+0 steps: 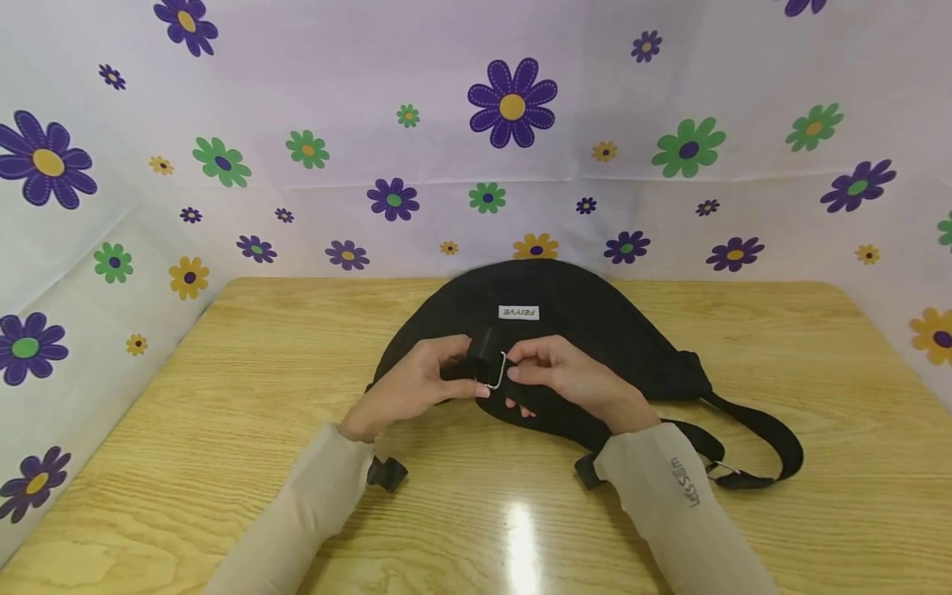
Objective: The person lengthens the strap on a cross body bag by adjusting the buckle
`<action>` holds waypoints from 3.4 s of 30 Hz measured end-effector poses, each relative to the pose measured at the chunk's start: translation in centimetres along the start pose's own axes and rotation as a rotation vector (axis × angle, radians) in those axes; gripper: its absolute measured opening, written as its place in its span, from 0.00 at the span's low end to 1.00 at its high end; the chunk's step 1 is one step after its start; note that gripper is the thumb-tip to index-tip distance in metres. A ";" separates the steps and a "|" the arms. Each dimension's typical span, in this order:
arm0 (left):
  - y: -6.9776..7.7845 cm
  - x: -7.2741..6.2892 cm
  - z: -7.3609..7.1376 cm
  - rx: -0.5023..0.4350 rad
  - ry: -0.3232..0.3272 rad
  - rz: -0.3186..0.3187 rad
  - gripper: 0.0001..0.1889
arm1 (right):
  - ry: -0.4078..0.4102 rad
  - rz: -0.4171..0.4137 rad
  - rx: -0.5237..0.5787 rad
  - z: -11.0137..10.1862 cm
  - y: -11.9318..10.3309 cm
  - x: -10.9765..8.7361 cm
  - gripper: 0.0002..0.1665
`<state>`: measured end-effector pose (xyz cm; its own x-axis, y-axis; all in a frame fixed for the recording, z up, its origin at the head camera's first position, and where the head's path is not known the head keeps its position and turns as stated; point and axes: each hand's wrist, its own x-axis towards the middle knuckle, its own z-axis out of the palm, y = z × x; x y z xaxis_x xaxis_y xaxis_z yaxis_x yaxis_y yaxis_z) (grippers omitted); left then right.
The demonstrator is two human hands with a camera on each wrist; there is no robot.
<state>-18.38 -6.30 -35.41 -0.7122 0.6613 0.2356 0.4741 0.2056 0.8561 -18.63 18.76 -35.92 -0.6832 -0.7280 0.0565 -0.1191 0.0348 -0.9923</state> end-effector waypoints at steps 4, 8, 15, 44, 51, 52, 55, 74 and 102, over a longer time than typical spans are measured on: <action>0.0 -0.1 -0.5 0.010 0.036 0.006 0.17 | 0.016 0.029 -0.012 -0.2 -0.1 -0.2 0.13; 0.0 -0.1 -0.7 0.012 0.052 0.004 0.18 | 0.013 0.036 -0.019 -0.3 -0.2 -0.2 0.12; 0.1 0.0 -0.3 0.023 0.022 -0.031 0.11 | 0.011 0.006 -0.040 0.0 -0.3 -0.1 0.11; 0.3 0.1 0.3 -0.017 0.010 -0.033 0.18 | 0.079 0.014 -0.016 0.6 -0.4 0.2 0.09; 0.2 -0.1 0.2 0.056 0.081 -0.046 0.26 | 0.149 0.031 0.014 0.9 -0.7 0.2 0.14; 0.1 -0.1 0.2 0.063 0.087 -0.048 0.25 | 0.151 0.032 0.009 1.0 -0.8 0.2 0.17; 0.0 -0.1 0.2 0.089 0.102 -0.057 0.22 | 0.153 0.017 -0.003 1.2 -0.9 0.3 0.25; 0.0 0.0 0.3 0.122 0.115 -0.051 0.21 | 0.201 -0.024 -0.185 2.5 -1.2 0.9 0.34; -0.2 -0.1 -0.1 0.098 0.099 -0.049 0.21 | 0.263 0.004 -0.433 2.6 -2.3 0.7 0.29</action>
<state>-18.45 -6.52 -35.52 -0.7810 0.5754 0.2427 0.4823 0.3090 0.8197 -16.93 16.43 -33.86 -0.8362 -0.5318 0.1339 -0.3657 0.3588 -0.8588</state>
